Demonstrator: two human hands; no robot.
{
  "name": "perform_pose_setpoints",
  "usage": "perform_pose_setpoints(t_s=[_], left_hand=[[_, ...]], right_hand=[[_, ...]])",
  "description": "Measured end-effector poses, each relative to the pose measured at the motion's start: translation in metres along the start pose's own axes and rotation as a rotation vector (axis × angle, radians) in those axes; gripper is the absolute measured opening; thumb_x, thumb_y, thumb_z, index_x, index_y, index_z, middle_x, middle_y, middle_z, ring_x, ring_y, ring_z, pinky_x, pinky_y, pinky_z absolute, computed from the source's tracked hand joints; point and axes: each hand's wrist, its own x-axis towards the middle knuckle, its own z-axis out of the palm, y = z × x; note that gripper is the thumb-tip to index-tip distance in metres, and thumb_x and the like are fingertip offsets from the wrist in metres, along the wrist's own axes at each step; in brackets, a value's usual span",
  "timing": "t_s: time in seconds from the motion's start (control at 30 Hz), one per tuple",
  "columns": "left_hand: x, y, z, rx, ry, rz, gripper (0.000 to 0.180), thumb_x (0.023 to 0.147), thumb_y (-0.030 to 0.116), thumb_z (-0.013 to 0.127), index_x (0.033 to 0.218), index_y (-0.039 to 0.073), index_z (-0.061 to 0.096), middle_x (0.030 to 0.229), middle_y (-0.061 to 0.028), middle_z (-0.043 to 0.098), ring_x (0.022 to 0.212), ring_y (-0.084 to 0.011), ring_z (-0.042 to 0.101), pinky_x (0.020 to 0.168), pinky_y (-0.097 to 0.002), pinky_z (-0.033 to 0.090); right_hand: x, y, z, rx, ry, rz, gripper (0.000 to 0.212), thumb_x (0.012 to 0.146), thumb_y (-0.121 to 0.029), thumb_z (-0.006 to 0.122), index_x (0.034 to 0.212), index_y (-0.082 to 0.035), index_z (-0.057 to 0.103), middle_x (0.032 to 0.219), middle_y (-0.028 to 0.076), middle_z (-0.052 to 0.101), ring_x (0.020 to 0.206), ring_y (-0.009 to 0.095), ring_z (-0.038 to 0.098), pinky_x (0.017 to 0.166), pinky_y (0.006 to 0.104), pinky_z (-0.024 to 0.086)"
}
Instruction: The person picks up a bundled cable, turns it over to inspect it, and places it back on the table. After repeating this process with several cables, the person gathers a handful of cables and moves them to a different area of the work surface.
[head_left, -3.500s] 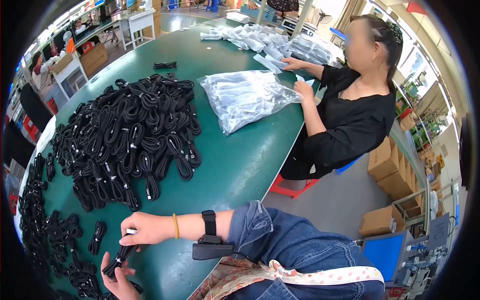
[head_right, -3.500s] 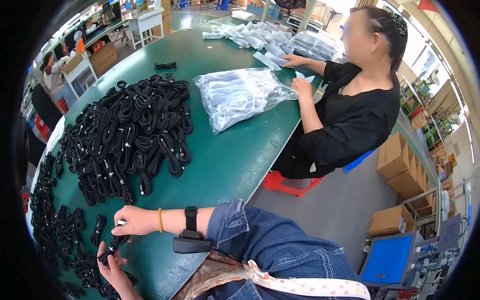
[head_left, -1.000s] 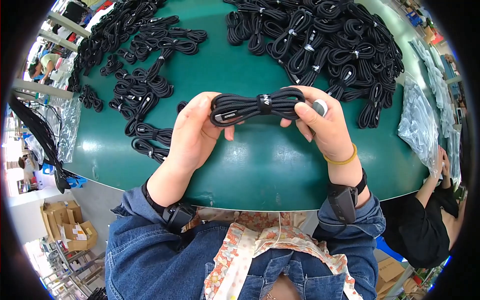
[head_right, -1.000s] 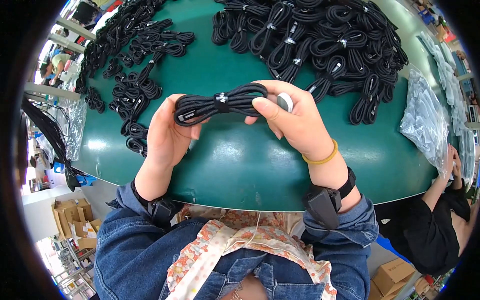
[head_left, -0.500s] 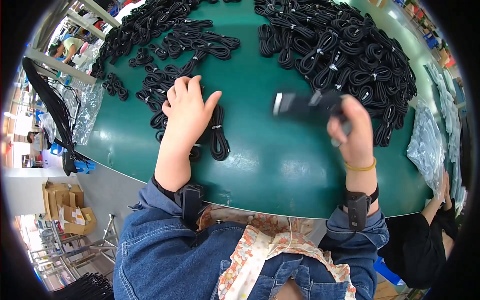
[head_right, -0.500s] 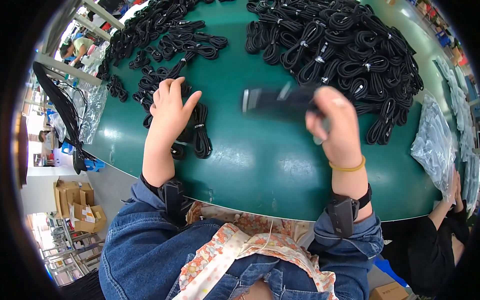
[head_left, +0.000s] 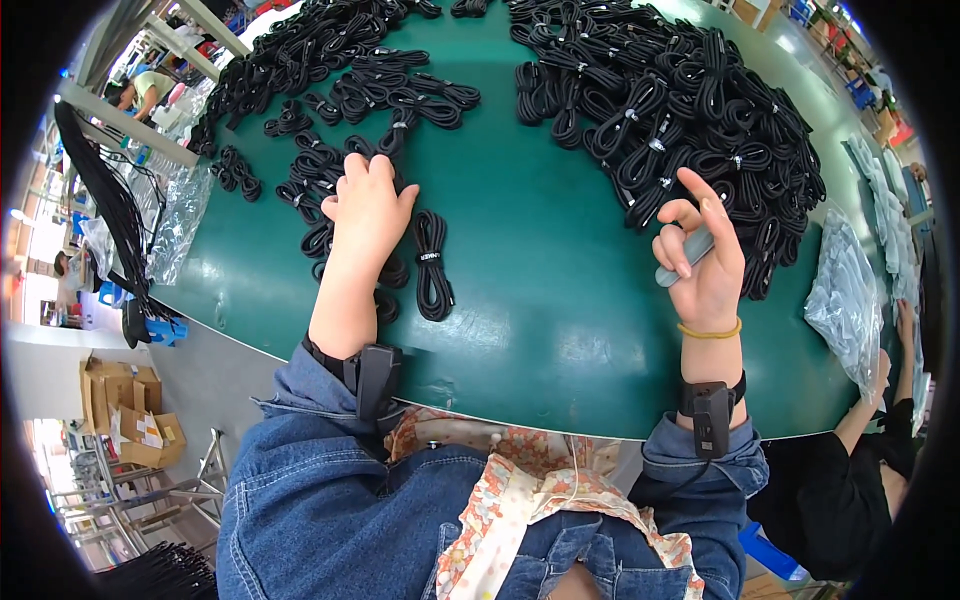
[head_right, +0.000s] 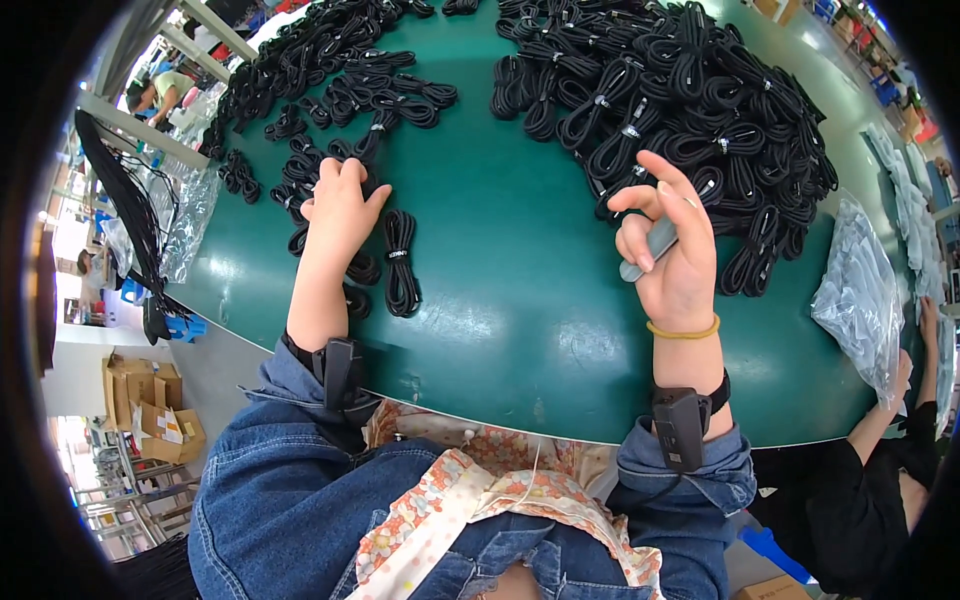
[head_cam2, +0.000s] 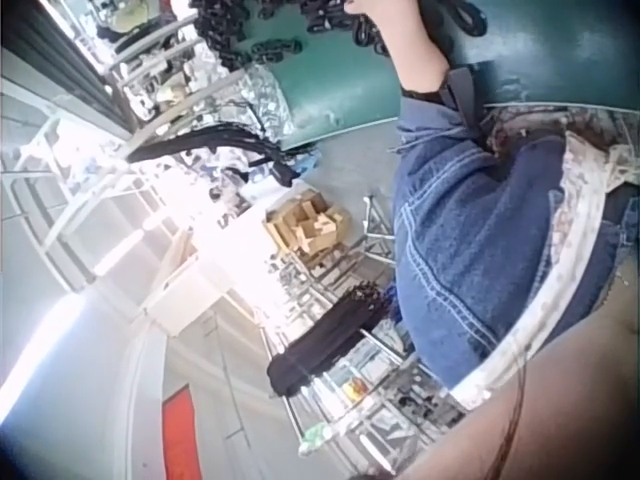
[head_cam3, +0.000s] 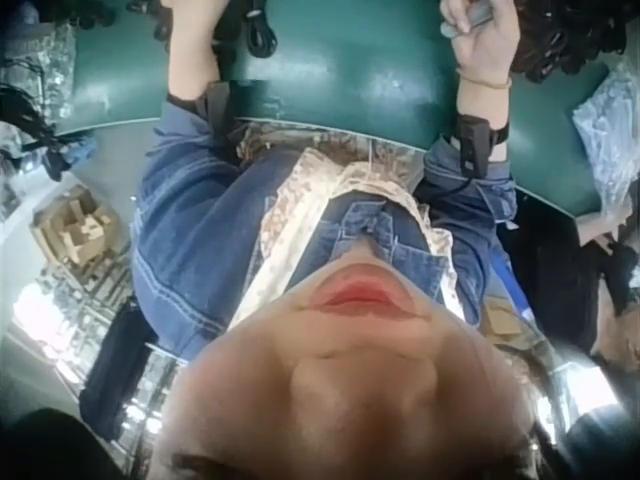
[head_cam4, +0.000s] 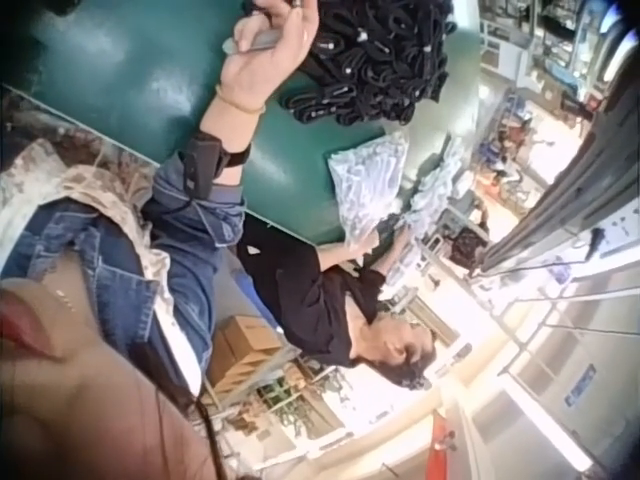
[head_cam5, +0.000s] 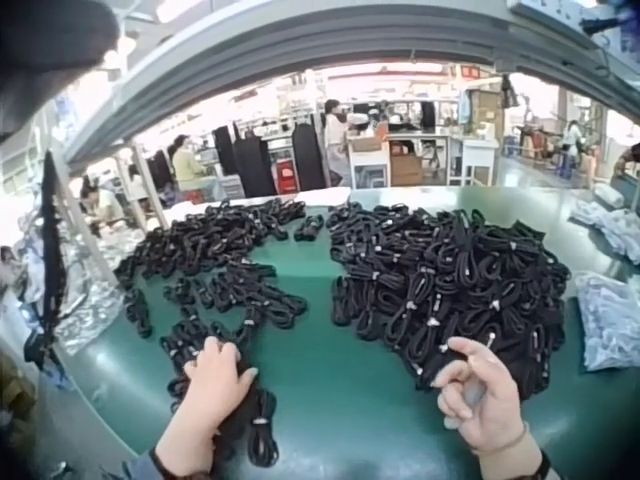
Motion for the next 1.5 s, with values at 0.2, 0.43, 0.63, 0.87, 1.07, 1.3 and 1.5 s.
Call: perform_pose_setpoints(t_s=[0.2, 0.43, 0.63, 0.87, 1.07, 1.3, 1.5], left_hand=[[0.002, 0.006, -0.002, -1.089, 0.121, 0.134, 0.026, 0.079, 0.024, 0.056, 0.09, 0.001, 0.049, 0.096, -0.0103, 0.048, 0.081, -0.0258, 0.053, 0.076, -0.0369, 0.042], [-0.027, 0.039, -0.011, -2.301, -0.469, 0.084, 0.02, 0.083, 0.021, 0.046, 0.083, 0.002, 0.047, 0.099, -0.0113, 0.048, 0.083, -0.0229, 0.052, 0.079, -0.0348, 0.041], [-0.036, 0.04, 0.007, -2.18, -0.821, 0.507, 0.017, 0.08, 0.015, 0.049, 0.091, 0.002, 0.047, 0.102, -0.0117, 0.047, 0.089, -0.0201, 0.05, 0.083, -0.0328, 0.039], [-0.051, 0.057, -0.001, -1.978, -0.611, 0.331, 0.031, 0.075, 0.002, 0.056, 0.103, 0.001, 0.044, 0.109, -0.0125, 0.046, 0.097, -0.018, 0.048, 0.086, -0.0307, 0.038], [-0.052, 0.06, -0.002, -1.875, -0.57, 0.242, 0.044, 0.072, -0.006, 0.061, 0.111, 0.0, 0.044, 0.111, -0.0123, 0.048, 0.098, -0.0141, 0.05, 0.08, -0.024, 0.044], [-0.054, 0.055, 0.001, -1.757, -0.412, 0.306, 0.032, 0.073, -0.005, 0.061, 0.103, -0.002, 0.05, 0.095, -0.0087, 0.056, 0.086, -0.0131, 0.055, 0.075, -0.0234, 0.047], [-0.054, 0.048, 0.001, -1.726, -0.451, 0.374, 0.02, 0.077, 0.0, 0.059, 0.096, -0.003, 0.053, 0.085, -0.0059, 0.059, 0.074, -0.0099, 0.056, 0.067, -0.0218, 0.047]], right_hand=[[-0.003, 0.005, 0.0, -0.114, -0.063, 0.043, 0.029, 0.085, -0.016, 0.043, 0.109, 0.0, 0.046, 0.076, 0.013, 0.059, 0.042, 0.005, 0.036, 0.041, 0.018, 0.028], [-0.007, 0.014, 0.023, -0.655, -0.021, 0.106, 0.031, 0.086, -0.02, 0.043, 0.108, 0.001, 0.048, 0.076, 0.011, 0.059, 0.041, 0.003, 0.034, 0.038, 0.0156, 0.025], [-0.005, 0.017, 0.019, -0.48, -0.061, 0.255, 0.031, 0.085, -0.019, 0.046, 0.108, 0.001, 0.048, 0.074, 0.01, 0.059, 0.04, 0.003, 0.033, 0.038, 0.0152, 0.024], [-0.006, 0.012, 0.016, -0.538, -0.049, 0.127, 0.033, 0.081, -0.015, 0.053, 0.109, 0.001, 0.048, 0.063, 0.001, 0.05, 0.041, 0.002, 0.033, 0.039, 0.015, 0.025], [-0.01, 0.017, 0.024, -0.572, -0.046, 0.039, 0.036, 0.077, -0.009, 0.058, 0.11, 0.001, 0.048, 0.061, -0.004, 0.044, 0.044, 0.001, 0.034, 0.04, 0.0145, 0.025], [-0.01, 0.015, 0.026, -0.587, -0.078, 0.031, 0.033, 0.078, -0.011, 0.058, 0.107, 0.001, 0.05, 0.061, -0.003, 0.046, 0.044, 0.001, 0.035, 0.041, 0.0143, 0.026], [-0.009, 0.018, 0.02, -0.626, -0.055, 0.212, 0.026, 0.082, -0.018, 0.054, 0.098, 0.002, 0.053, 0.059, 0.0, 0.051, 0.044, 0.002, 0.036, 0.041, 0.0148, 0.027]])
